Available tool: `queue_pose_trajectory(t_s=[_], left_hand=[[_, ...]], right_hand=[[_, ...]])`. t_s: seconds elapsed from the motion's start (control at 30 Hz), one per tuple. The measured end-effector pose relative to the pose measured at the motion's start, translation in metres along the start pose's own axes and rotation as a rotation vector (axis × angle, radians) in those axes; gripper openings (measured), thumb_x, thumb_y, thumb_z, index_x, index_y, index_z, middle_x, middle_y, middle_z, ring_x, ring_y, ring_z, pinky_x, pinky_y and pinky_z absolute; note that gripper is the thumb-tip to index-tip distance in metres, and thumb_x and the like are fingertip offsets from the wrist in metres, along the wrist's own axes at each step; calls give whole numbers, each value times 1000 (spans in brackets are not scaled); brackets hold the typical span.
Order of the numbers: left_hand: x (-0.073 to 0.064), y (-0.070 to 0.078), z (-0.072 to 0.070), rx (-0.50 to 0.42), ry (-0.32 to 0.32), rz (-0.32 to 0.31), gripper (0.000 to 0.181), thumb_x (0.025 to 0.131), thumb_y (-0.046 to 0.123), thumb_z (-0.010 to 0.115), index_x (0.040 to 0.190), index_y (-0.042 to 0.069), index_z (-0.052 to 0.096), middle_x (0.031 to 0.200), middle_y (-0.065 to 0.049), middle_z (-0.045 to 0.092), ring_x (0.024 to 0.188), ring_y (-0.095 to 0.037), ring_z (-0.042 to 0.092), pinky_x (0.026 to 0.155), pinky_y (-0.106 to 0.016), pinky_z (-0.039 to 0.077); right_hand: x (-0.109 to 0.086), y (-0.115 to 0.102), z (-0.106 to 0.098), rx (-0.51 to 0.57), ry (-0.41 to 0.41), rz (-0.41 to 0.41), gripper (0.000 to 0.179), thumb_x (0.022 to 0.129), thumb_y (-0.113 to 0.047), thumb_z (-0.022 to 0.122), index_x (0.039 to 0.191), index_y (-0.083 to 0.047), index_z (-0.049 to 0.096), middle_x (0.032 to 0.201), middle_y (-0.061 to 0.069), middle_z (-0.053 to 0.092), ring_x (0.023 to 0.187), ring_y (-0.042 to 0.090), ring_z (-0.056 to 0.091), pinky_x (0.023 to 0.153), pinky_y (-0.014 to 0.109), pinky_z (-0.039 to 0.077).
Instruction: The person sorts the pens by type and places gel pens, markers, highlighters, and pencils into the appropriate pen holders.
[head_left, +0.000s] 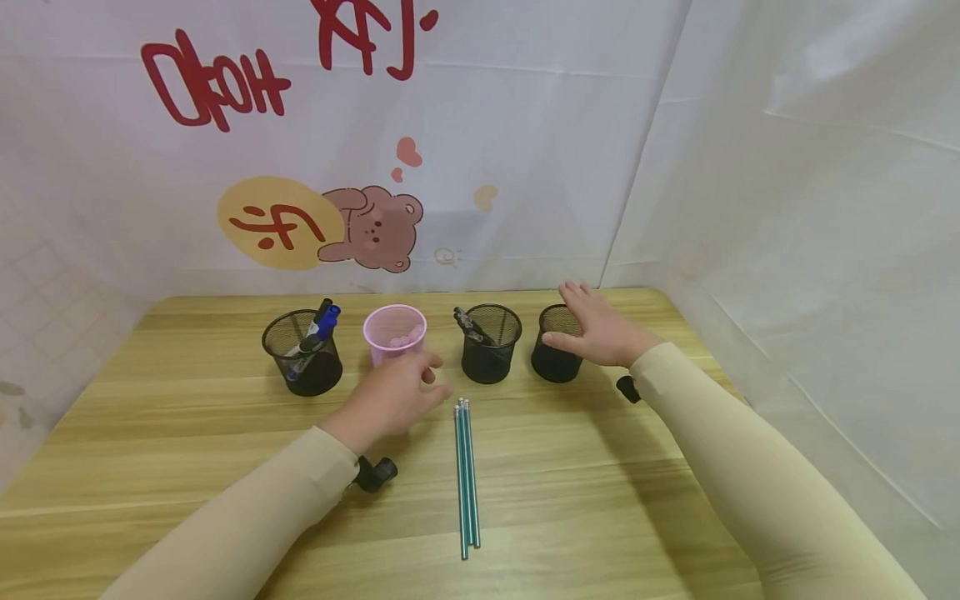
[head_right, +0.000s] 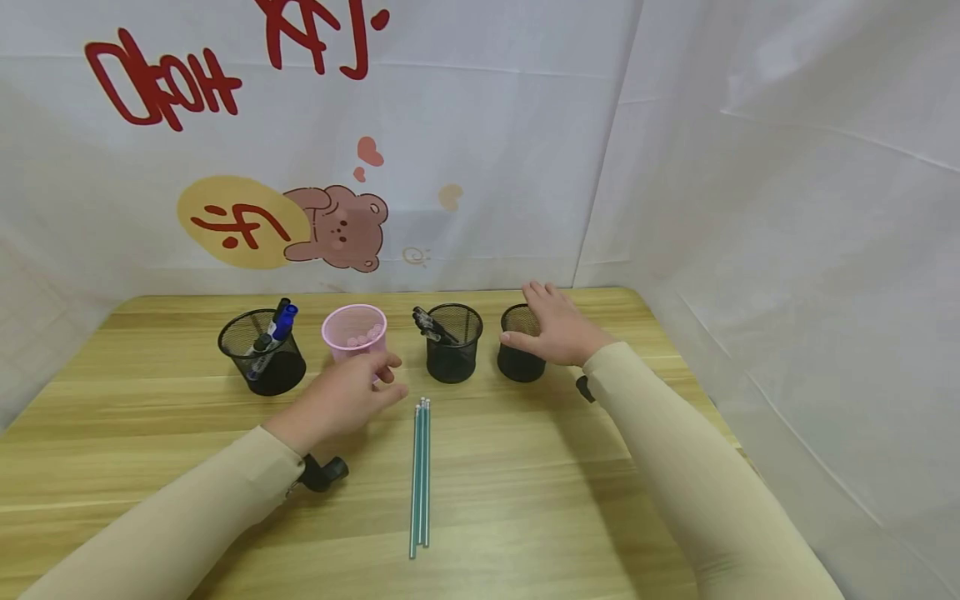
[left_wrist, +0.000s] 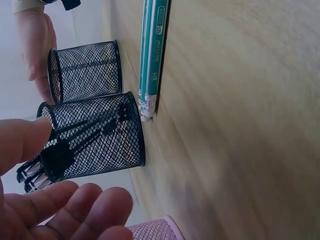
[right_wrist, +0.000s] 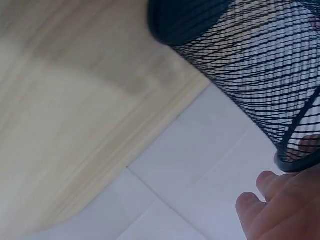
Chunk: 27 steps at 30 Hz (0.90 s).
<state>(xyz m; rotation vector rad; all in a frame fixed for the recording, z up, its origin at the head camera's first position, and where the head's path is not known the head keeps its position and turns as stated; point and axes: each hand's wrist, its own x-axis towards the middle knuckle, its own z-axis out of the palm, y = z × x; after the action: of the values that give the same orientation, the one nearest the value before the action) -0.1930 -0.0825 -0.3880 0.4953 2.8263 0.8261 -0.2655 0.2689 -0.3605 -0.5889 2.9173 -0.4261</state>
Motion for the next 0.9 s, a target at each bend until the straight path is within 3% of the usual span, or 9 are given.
queue_pose_trajectory(t_s=[0.17,0.4,0.77,0.9], left_hand=[[1,0,4,32,-39,-10,55,100,42,71,144,10,62,124,-6,73,104,-22,71,98,-49,60],[0,-2,9,64,-87,-7,56,99,42,71,144,10,62,126,-8,74,109,-23,72,101,-51,58],[0,2,15,115,-127,-2,57,98,46,73,140,9,65,112,-5,77,85,-14,67,89,-42,60],[-1,4,15,129,-138,-4,55,97,45,74,139,10,66,112,-5,77,86,-16,67,92,-43,60]], right_hand=[[0,6,6,-34,-14,18,114,96,-74,55,168,-1,6,176,23,6,163,46,2,131,65,10],[-3,10,10,-47,-6,23,111,99,-72,53,166,5,10,175,26,5,163,47,3,132,63,9],[-4,12,16,-62,15,29,105,103,-68,49,165,8,12,174,28,8,162,48,6,132,61,11],[-2,12,18,-69,27,31,105,103,-68,49,165,8,12,174,29,11,162,48,9,132,60,13]])
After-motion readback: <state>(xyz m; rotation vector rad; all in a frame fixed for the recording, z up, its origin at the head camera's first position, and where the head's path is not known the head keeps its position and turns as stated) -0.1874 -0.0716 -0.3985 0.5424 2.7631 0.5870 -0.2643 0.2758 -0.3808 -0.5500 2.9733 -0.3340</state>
